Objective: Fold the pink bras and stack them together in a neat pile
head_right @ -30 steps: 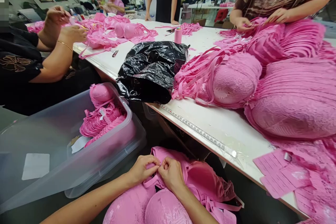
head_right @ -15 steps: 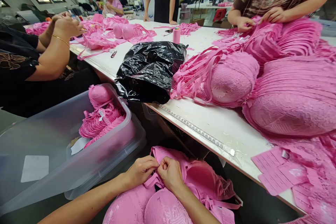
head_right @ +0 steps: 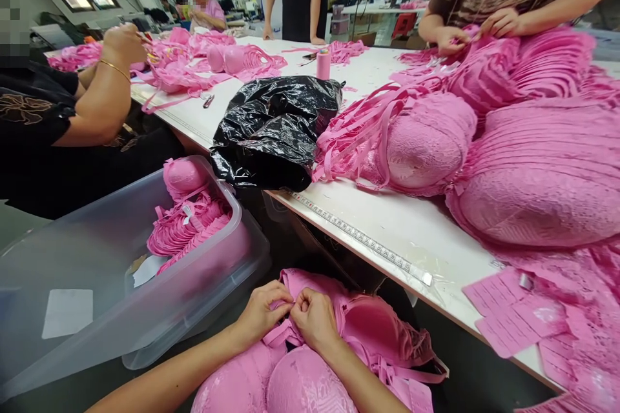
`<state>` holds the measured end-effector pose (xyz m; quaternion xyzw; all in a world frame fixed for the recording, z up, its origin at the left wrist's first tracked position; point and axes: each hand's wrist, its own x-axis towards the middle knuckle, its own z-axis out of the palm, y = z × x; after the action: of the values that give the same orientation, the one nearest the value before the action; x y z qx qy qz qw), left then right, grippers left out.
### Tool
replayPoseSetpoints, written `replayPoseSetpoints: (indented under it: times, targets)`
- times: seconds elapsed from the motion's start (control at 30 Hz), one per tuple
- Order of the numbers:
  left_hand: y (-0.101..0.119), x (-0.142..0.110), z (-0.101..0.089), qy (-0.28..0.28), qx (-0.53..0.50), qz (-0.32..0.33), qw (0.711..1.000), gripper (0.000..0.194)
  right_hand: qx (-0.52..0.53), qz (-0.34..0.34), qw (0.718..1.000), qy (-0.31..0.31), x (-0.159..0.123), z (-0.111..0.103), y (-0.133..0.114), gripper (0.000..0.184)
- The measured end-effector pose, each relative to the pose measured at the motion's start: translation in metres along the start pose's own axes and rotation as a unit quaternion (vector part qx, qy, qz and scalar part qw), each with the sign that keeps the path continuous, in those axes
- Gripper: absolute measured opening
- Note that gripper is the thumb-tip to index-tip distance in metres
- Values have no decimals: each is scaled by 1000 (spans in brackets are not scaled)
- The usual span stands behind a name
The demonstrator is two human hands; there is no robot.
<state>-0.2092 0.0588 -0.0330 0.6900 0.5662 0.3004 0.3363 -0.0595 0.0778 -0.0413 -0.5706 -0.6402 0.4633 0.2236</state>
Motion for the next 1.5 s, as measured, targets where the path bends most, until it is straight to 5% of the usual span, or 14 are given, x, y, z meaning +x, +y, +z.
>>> replayPoseSetpoints:
  times: [0.17, 0.27, 0.43, 0.53, 0.63, 0.7, 0.87, 1.17, 1.33, 1.5]
  targets:
    - [-5, -3, -16, -147, 77, 152, 974, 22, 0, -10, 1000, -6, -1, 1, 3, 11]
    - [-3, -2, -24, -193, 96, 188, 958, 28, -1, -18, 1000, -6, -1, 2, 4, 12]
    - [-4, -2, -13, -81, 25, 132, 988, 21, -2, -32, 999, -3, -1, 2, 3, 14]
    - [-4, 0, -2, -10, -51, 14, 999, 13, -10, -44, 999, 0, -2, 1, 3, 13]
    - [0, 3, 4, 8, -108, -150, 983, 6, -21, -55, 998, 9, -3, 0, 2, 14]
    - [4, 5, 7, 9, -114, -201, 973, 7, -28, -60, 998, 14, -3, -1, 2, 13]
    - [12, 10, 12, 2, -39, -128, 991, 23, -36, -46, 998, 24, -3, -1, 4, 12]
    - [10, 2, 1, 52, -27, -107, 993, 11, -30, -41, 998, 23, -3, 1, 4, 13]
    - [2, 10, 15, 26, -28, -19, 999, 20, -28, -41, 998, 29, -2, -1, 6, 12]
    - [2, 15, 16, -4, -24, -21, 999, 21, -34, -32, 998, 40, 0, -3, 11, 12]
